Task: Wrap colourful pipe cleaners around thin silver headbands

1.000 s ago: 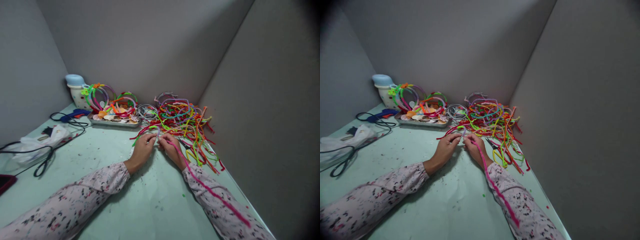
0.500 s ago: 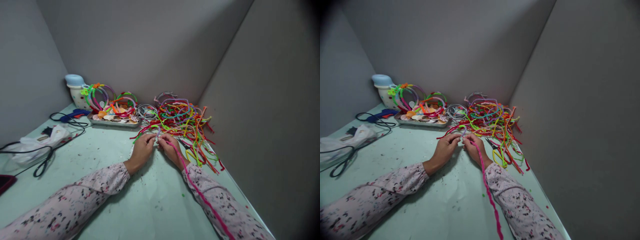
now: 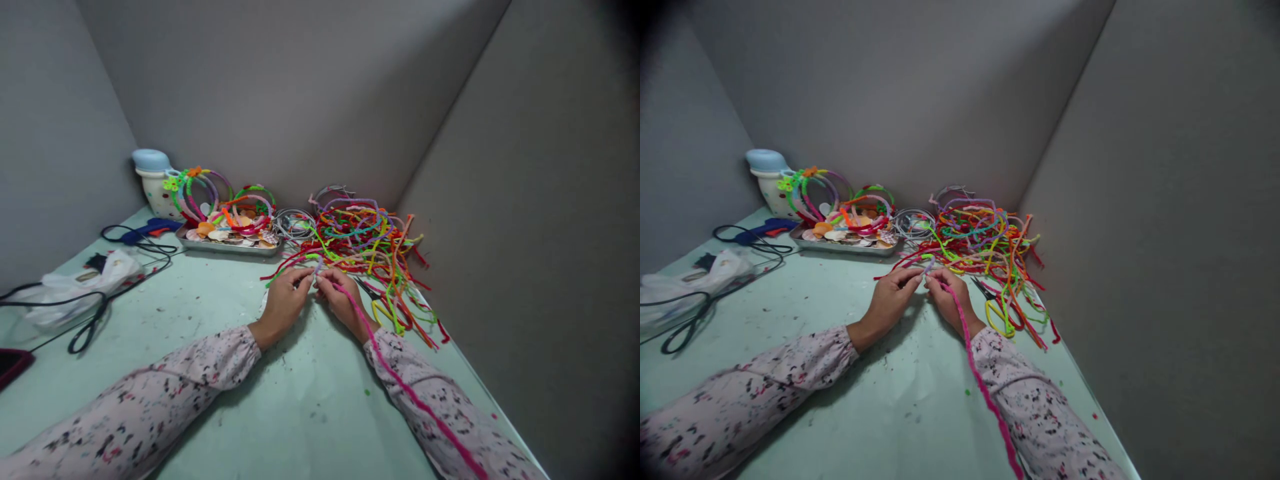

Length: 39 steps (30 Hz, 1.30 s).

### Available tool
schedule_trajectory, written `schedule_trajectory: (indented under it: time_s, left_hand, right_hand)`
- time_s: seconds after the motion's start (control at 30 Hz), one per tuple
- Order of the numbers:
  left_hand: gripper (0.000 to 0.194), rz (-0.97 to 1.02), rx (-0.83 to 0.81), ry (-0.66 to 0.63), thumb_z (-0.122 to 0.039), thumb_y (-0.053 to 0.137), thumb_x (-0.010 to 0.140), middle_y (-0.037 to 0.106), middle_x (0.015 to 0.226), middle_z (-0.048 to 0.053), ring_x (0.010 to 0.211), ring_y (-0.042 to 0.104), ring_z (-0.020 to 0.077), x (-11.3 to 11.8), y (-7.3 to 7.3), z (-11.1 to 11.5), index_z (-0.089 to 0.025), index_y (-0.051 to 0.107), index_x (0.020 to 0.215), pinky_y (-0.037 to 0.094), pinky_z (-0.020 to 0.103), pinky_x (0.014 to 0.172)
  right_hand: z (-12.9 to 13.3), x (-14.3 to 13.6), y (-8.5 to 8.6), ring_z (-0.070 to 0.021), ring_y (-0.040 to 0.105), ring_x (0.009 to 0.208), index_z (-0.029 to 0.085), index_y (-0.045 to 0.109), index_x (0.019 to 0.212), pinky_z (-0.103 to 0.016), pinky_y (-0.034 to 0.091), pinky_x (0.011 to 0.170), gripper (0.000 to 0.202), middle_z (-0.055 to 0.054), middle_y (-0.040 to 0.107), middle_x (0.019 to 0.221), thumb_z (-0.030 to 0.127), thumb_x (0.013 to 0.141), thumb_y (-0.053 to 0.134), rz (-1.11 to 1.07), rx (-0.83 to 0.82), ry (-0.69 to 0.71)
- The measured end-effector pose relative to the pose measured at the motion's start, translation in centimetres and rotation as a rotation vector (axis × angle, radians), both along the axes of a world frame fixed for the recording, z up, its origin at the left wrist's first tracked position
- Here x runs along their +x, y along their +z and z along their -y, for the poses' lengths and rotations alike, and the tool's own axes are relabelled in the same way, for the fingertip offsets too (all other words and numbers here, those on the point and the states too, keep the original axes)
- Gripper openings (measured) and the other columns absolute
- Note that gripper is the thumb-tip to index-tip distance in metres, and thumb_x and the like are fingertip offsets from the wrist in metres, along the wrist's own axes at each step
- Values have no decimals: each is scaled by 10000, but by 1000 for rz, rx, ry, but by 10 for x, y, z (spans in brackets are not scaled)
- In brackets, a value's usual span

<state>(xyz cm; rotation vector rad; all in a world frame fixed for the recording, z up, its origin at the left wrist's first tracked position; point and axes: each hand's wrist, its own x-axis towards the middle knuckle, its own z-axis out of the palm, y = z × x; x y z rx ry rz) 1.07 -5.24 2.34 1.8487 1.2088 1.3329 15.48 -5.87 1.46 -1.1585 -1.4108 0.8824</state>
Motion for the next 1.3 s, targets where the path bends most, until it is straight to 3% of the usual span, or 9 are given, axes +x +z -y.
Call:
schedule_trajectory:
  time_s: [0.4,0.9,1.3]
  left_hand:
    - [205,-15,79,53,-156,544,816,692,881,38,840,607,145,0,2,0,-185,719,917,479,280,791]
    - [212,-77,138,62,-144,539,799,669,841,32,776,589,137,-1,2,-2,-191,719,901,476,270,733]
    - [187,-224,156,52,-172,530,812,665,864,33,873,581,173,-2,4,-1,-198,703,881,440,306,773]
  right_hand:
    - [5,0,6,-125,575,582,180,619,811,-228,457,563,169,10,627,685,346,801,589,106,62,-10]
    - [1,4,-3,-136,605,590,179,647,847,-236,472,587,173,-4,661,697,334,822,575,230,159,-61]
    - [1,6,2,-167,636,745,190,652,856,-284,498,724,145,-41,687,801,273,857,534,515,499,-150]
